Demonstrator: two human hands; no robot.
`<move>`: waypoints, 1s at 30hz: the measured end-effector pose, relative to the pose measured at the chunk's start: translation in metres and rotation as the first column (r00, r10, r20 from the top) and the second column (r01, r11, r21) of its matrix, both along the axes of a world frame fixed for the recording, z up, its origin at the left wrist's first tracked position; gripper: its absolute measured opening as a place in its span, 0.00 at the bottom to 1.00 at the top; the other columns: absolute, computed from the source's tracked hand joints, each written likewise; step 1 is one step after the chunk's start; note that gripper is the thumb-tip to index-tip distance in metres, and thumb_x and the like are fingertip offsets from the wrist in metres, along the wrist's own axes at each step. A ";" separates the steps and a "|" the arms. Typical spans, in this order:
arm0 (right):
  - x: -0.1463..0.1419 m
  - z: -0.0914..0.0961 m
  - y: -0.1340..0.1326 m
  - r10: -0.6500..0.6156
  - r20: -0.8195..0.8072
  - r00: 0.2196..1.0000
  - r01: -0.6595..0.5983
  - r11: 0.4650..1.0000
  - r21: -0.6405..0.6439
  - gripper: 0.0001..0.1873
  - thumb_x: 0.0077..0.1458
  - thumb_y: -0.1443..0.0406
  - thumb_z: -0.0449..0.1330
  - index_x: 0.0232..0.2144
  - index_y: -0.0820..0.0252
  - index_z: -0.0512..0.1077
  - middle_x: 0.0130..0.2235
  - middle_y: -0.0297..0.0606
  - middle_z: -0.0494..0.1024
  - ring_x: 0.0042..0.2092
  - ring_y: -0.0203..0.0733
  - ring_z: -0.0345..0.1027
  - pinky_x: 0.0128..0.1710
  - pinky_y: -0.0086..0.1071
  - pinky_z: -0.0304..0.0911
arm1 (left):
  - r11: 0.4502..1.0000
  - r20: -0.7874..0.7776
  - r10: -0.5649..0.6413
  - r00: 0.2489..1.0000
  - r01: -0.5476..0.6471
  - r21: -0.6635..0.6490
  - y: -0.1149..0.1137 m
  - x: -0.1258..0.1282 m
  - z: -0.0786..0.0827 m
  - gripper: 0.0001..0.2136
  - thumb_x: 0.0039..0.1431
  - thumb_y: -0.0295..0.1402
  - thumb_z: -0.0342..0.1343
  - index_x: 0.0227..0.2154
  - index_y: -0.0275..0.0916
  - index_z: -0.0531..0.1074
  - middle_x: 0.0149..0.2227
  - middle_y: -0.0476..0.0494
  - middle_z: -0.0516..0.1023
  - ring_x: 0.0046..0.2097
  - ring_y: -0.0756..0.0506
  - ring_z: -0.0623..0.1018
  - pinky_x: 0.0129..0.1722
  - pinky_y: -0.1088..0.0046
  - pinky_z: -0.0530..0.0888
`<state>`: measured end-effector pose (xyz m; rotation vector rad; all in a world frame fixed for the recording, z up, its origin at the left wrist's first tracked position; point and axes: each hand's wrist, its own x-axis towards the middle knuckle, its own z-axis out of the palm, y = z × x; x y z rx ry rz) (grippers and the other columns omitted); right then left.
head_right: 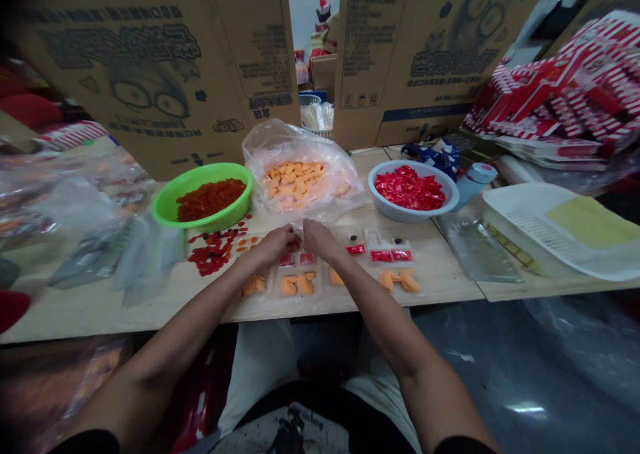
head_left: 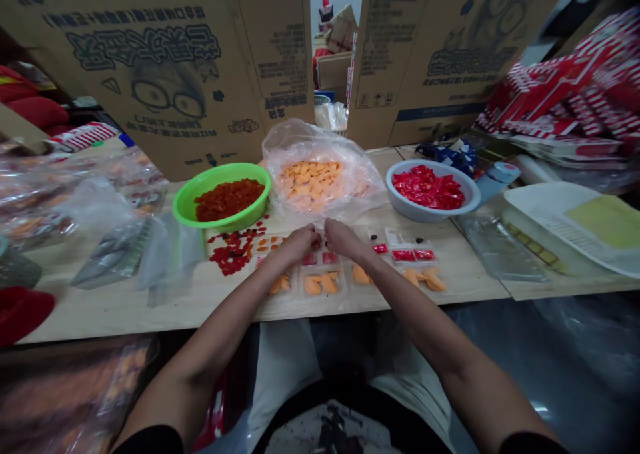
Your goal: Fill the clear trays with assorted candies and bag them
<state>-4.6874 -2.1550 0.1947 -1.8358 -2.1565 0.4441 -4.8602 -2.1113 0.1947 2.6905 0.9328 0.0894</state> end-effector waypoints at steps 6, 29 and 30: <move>0.004 0.001 -0.015 0.051 0.054 0.997 -0.053 0.998 0.038 0.17 0.55 0.76 0.52 0.44 0.68 0.74 0.45 0.50 0.74 0.48 0.46 0.68 0.47 0.32 0.61 | 0.997 -0.049 0.077 0.996 -0.077 0.015 -0.003 0.001 0.002 0.09 0.60 0.31 0.54 0.34 0.34 0.78 0.38 0.39 0.77 0.36 0.45 0.75 0.37 0.72 0.69; 0.036 -0.032 -0.174 -0.080 0.051 0.996 0.069 0.982 0.178 0.28 0.60 0.71 0.48 0.62 0.62 0.64 0.65 0.53 0.62 0.66 0.56 0.52 0.61 0.51 0.55 | 0.920 0.254 0.354 0.900 -0.285 -0.271 -0.032 0.029 0.012 0.11 0.55 0.24 0.51 0.33 0.36 0.79 0.32 0.46 0.79 0.30 0.49 0.75 0.32 0.76 0.68; 0.035 -0.031 -0.175 -0.082 0.045 0.996 0.073 0.982 0.175 0.28 0.60 0.71 0.48 0.62 0.62 0.64 0.65 0.53 0.62 0.66 0.56 0.52 0.61 0.51 0.55 | 0.913 0.320 0.364 0.874 -0.269 -0.306 -0.037 0.041 0.012 0.11 0.55 0.23 0.51 0.36 0.36 0.78 0.35 0.45 0.79 0.32 0.49 0.76 0.33 0.76 0.69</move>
